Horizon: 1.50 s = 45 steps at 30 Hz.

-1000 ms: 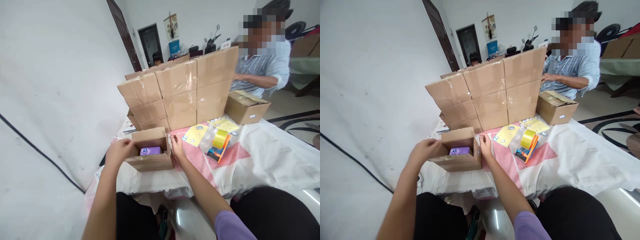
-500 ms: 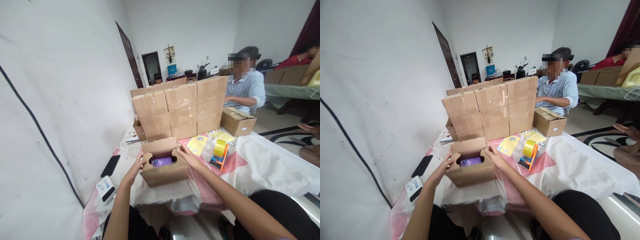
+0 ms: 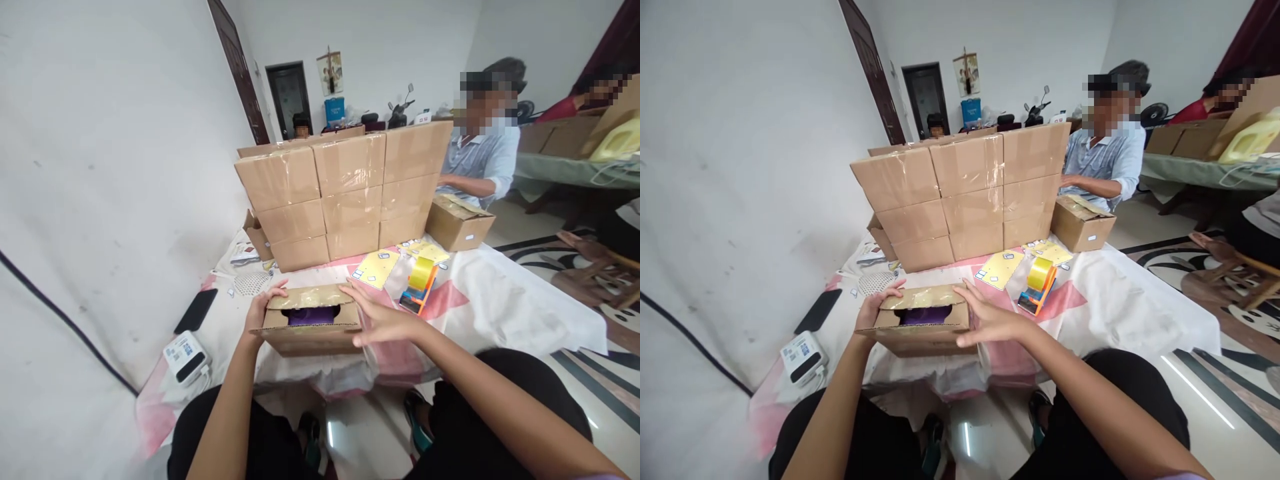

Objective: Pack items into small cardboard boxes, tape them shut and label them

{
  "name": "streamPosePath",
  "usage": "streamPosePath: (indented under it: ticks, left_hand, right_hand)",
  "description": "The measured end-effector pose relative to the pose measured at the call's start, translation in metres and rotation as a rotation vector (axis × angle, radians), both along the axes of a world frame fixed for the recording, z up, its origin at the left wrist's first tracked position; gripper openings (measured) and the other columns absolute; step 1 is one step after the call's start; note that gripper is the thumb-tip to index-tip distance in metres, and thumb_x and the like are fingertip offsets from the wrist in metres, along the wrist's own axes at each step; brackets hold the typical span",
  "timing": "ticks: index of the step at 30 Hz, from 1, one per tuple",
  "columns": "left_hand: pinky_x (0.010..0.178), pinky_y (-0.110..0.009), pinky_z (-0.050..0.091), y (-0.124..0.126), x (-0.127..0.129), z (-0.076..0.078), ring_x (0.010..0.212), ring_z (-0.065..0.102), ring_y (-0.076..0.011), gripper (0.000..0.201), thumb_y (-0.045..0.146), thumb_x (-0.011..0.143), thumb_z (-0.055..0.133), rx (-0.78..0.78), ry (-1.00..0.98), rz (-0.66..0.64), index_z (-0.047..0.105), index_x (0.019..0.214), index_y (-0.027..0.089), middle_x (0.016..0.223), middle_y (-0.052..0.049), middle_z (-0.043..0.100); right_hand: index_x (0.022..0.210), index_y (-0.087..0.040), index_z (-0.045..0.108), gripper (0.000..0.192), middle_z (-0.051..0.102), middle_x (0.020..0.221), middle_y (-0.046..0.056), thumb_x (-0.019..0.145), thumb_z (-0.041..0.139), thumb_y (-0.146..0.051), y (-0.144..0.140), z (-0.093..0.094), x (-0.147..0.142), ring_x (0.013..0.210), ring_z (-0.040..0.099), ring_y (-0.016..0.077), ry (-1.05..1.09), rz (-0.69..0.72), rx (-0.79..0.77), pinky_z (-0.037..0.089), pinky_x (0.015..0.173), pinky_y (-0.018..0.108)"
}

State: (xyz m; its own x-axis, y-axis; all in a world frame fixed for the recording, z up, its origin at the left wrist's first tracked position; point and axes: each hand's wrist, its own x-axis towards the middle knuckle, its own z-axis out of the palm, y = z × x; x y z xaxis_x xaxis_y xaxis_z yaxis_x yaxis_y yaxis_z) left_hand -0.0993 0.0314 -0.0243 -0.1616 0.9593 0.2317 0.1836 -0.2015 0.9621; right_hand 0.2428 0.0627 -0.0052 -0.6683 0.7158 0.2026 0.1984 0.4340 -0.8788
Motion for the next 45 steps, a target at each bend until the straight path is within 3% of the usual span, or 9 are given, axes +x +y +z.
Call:
streamPosePath:
  ticks: [4,10,15,18,22,29,35,41,45]
  left_hand:
    - [0.108,-0.050,0.047,-0.019,-0.001,0.013,0.141,0.049,-0.0365,0.072,0.076,0.090,0.032,0.076,0.062,0.167,0.074,0.104,0.020,0.150,-0.013,0.056]
    - [0.124,-0.050,0.027,-0.060,0.041,0.021,0.143,0.048,-0.0355,0.051,0.052,0.081,0.075,0.185,0.764,-0.106,0.071,0.129,0.035,0.145,-0.005,0.064]
    - [0.115,-0.048,0.035,-0.042,0.062,0.005,0.138,0.054,-0.0353,0.047,0.049,0.091,0.066,0.216,1.010,-0.080,0.067,0.137,0.038,0.144,-0.002,0.064]
    - [0.104,-0.047,0.040,-0.025,0.055,-0.001,0.128,0.060,-0.0359,0.045,0.051,0.093,0.065,0.264,1.100,0.092,0.068,0.135,0.038,0.139,-0.003,0.068]
    - [0.086,-0.041,0.042,-0.010,0.048,-0.001,0.108,0.068,-0.0303,0.041,0.049,0.097,0.060,0.313,1.306,0.231,0.069,0.134,0.033,0.127,-0.004,0.074]
    - [0.085,-0.037,0.040,-0.009,0.038,-0.004,0.104,0.068,-0.0261,0.040,0.047,0.095,0.064,0.563,1.374,0.297,0.071,0.130,0.028,0.122,-0.004,0.076]
    - [0.092,-0.039,0.037,-0.036,0.076,-0.013,0.092,0.068,-0.0238,0.019,0.029,0.090,0.072,0.781,1.162,0.458,0.078,0.108,0.025,0.102,-0.006,0.078]
    - [0.096,-0.037,0.048,-0.055,0.171,-0.040,0.111,0.063,-0.0246,0.035,0.043,0.099,0.053,0.114,0.287,-0.002,0.079,0.107,0.020,0.115,-0.011,0.066]
    - [0.094,-0.032,0.051,-0.065,0.191,-0.054,0.105,0.060,-0.0219,0.039,0.050,0.095,0.059,-0.073,-0.029,-0.027,0.080,0.086,0.018,0.104,-0.009,0.060]
  right_hand:
    - [0.109,-0.026,0.062,0.026,0.065,0.116,0.006,0.084,0.061,-0.034,-0.005,-0.023,-0.039,0.111,0.061,0.0250,0.285,-0.314,-0.064,0.048,0.102,0.043]
    - [0.120,-0.028,0.054,0.045,0.065,0.117,0.006,0.076,0.063,-0.028,0.001,-0.026,-0.050,0.106,0.063,0.0245,0.354,-0.400,-0.112,0.052,0.090,0.040]
    - [0.115,-0.021,0.057,0.036,0.063,0.121,0.013,0.084,0.062,-0.040,0.035,0.008,0.042,0.115,0.058,0.0289,0.311,-0.932,0.342,0.044,0.106,0.048]
    - [0.100,-0.018,0.061,0.029,0.067,0.101,0.013,0.082,0.065,-0.040,0.065,0.010,0.113,0.098,0.062,0.0287,0.099,-1.238,0.170,0.051,0.092,0.047]
    - [0.071,-0.018,0.062,0.030,0.065,0.065,0.008,0.073,0.077,-0.043,0.079,-0.024,0.145,0.070,0.064,0.0255,-0.076,-1.036,-0.171,0.053,0.067,0.038]
    - [0.062,-0.024,0.043,0.044,0.052,0.058,0.003,0.090,0.057,-0.055,0.067,-0.059,0.104,0.078,0.059,0.0244,-0.031,-1.032,-0.005,0.044,0.069,0.032]
    - [0.066,-0.024,0.041,0.045,0.043,0.059,-0.004,0.083,0.061,-0.060,0.061,-0.051,0.060,0.056,0.046,0.0142,0.117,-0.712,0.009,0.035,0.056,0.028]
    - [0.072,-0.023,0.041,0.043,0.043,0.069,-0.003,0.099,0.044,-0.056,-0.008,-0.042,-0.011,0.063,0.043,0.0134,0.368,-0.430,0.065,0.037,0.060,0.028]
    - [0.077,-0.024,0.039,0.032,0.046,0.073,-0.001,0.103,0.040,-0.041,-0.029,-0.047,-0.022,0.067,0.044,0.0161,0.343,-0.379,0.226,0.036,0.064,0.030]
